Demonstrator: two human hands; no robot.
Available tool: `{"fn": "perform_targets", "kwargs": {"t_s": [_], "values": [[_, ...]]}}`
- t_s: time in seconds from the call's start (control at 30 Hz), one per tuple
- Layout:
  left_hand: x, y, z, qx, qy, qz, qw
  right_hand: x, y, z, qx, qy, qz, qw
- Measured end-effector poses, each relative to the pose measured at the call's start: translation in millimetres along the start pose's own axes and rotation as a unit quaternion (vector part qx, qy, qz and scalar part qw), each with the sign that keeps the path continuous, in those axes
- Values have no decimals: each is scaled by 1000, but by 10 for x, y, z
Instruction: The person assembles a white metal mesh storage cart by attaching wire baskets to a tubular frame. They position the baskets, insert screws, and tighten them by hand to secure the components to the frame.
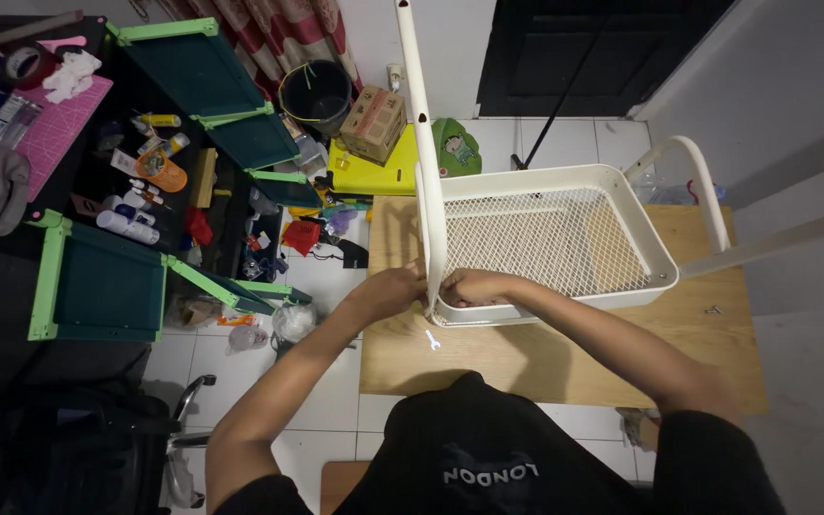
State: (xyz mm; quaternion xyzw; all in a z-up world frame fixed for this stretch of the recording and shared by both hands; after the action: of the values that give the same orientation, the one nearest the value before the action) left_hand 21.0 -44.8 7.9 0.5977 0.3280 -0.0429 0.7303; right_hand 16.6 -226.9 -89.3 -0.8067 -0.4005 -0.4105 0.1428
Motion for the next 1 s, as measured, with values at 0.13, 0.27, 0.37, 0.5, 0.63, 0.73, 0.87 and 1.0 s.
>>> {"fn": "perform_targets", "kwargs": {"t_s": [0.13, 0.27, 0.37, 0.5, 0.63, 0.73, 0.87, 1.0], "values": [[59, -73, 12, 16, 27, -5, 999, 547, 17, -707, -127, 109, -145, 975], [24, -83, 17, 35, 45, 15, 998, 849, 33, -1570, -236, 97, -185, 949], [-56, 43, 21, 3, 36, -27, 999, 964, -36, -1906, -298, 138, -251, 911], [-127, 189, -8, -3, 75, -77, 994, 899, -80, -1970, -348, 131, -289, 882], [-216, 247, -66, -44, 103, -135, 985, 898, -73, -1979, -366, 203, -310, 854], [-247, 176, -226, -94, 169, -206, 959, 877, -13, -1936, -343, 170, -314, 869], [-332, -80, -380, -219, 207, -292, 908, 911, 74, -1917, -327, 169, -284, 885], [-481, -397, -435, -376, 211, -354, 830, 935, 120, -1910, -310, 174, -276, 893]]}}
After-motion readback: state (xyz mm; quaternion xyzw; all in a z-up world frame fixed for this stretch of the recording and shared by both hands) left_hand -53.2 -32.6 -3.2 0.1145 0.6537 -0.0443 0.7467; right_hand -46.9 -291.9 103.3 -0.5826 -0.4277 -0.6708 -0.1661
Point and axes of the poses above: each hand's wrist, its own z-axis towards the middle knuckle, its own y-axis out of the back of the hand, x = y × z, the point moved 5 cm from there along z, towards the middle knuckle, and after that the axes turned 2 degrees about -y, right-handed, at the moved point
